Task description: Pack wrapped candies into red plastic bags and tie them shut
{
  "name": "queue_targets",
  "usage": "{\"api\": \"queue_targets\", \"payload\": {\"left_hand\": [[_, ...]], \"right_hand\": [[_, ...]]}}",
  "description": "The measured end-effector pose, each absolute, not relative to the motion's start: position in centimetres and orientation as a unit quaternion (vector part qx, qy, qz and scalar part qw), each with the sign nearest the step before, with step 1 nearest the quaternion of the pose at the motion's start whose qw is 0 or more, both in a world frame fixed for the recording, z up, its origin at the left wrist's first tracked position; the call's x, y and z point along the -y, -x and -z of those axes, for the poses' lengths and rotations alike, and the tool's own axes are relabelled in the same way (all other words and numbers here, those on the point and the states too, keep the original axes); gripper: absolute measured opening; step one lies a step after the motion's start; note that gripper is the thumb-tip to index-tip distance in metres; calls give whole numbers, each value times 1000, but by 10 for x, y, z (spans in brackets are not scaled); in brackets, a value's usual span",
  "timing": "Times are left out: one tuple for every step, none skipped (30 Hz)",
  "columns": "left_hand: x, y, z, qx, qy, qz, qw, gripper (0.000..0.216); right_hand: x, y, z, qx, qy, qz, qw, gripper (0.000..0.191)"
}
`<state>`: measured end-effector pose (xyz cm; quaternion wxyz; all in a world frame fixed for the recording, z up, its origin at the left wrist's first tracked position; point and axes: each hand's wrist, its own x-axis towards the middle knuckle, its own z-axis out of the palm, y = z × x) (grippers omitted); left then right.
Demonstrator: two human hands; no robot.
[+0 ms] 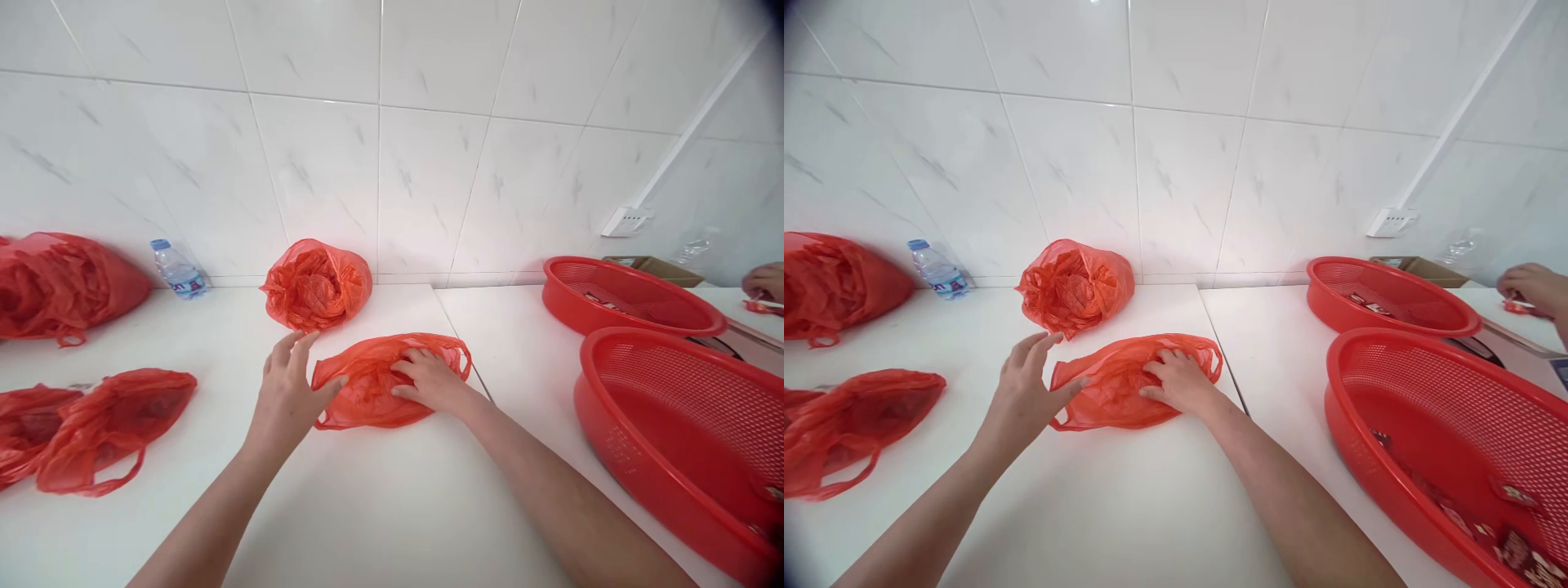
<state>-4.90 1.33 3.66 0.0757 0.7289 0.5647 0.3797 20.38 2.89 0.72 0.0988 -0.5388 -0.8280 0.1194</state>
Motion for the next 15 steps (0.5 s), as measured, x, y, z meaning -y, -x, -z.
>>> {"api": "queue_targets", "payload": {"left_hand": [[-15, 53, -33, -596, -693, -373, 158, 64], [-18, 56, -29, -604, -658, -369, 255, 65], [-20, 58, -26, -592, -622, -370, 354, 62], [-22, 59, -23, -564, -582, -383, 443, 58], [-23, 58, -20, -529, -541, -405, 513, 53], [-24, 57, -18, -494, -499, -435, 563, 48], [-25, 55, -17, -467, -461, -464, 595, 45], [-25, 54, -16, -449, -428, -490, 612, 43], [-25, 52, -15, -439, -400, -511, 622, 41], [-25, 51, -14, -431, -380, -525, 628, 40], [-25, 51, -14, -425, -365, -533, 634, 40], [-24, 52, -12, -419, -356, -537, 640, 40], [-24, 53, -11, -413, -352, -538, 645, 40], [-24, 55, -9, -407, -352, -537, 650, 40], [-24, 57, -6, -402, -354, -534, 654, 41]], "right_hand": [[-30, -203, -8, 826, 540, -129, 93, 48], [-29, -201, -10, 823, 544, -137, 87, 49], [-27, -199, -13, 820, 549, -142, 82, 50], [-22, -196, -18, 818, 552, -140, 82, 54], [-15, -194, -24, 817, 554, -130, 91, 59], [-6, -192, -31, 818, 553, -117, 108, 63], [5, -191, -38, 818, 550, -101, 131, 64], [18, -192, -46, 816, 549, -86, 159, 63], [33, -196, -54, 810, 553, -78, 179, 61], [48, -202, -61, 797, 566, -63, 201, 56], [62, -211, -67, 782, 582, -38, 220, 52], [77, -224, -71, 766, 597, -8, 238, 48], [91, -239, -74, 742, 624, 17, 245, 45], [104, -257, -75, 708, 656, 55, 255, 44], [116, -277, -74, 678, 681, 95, 260, 47]]}}
